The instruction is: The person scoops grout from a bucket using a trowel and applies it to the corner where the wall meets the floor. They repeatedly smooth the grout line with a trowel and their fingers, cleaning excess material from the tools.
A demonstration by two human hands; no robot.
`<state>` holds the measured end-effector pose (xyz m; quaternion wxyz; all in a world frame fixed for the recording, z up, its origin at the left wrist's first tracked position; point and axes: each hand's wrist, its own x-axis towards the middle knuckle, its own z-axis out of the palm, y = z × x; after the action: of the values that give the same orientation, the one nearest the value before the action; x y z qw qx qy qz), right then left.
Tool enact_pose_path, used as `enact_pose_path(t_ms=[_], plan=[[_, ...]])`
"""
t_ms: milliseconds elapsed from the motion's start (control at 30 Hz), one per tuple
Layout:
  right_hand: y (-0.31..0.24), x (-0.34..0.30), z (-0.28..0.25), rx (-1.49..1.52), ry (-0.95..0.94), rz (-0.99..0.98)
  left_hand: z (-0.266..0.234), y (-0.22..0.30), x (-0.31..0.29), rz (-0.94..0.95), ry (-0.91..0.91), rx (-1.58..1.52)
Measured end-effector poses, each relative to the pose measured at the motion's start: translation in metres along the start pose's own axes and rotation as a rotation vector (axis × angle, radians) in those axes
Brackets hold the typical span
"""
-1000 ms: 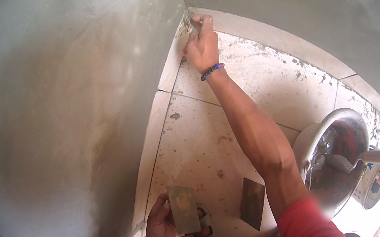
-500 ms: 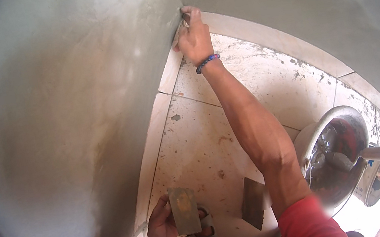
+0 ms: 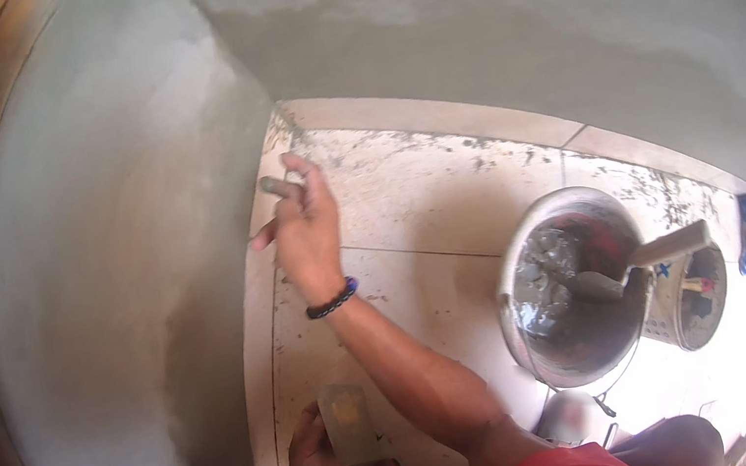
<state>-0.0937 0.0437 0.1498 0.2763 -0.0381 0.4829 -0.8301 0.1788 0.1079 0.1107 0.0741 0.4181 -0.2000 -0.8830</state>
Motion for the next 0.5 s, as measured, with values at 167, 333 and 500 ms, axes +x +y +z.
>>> enact_pose_path(t_ms=[167, 333, 500], plan=[[-0.046, -0.011, 0.054, -0.256, -0.296, -0.268, 0.001, -0.021, 0.006, 0.128, -0.158, -0.050], [-0.167, -0.040, 0.015, -1.010, -0.629, -0.657, 0.055, -0.031, 0.019, 0.110, -0.167, 0.228], [-0.234, -0.112, -0.065, -1.363, -0.945, -0.450, 0.115, 0.010, 0.010, 0.206, -0.267, 0.564]])
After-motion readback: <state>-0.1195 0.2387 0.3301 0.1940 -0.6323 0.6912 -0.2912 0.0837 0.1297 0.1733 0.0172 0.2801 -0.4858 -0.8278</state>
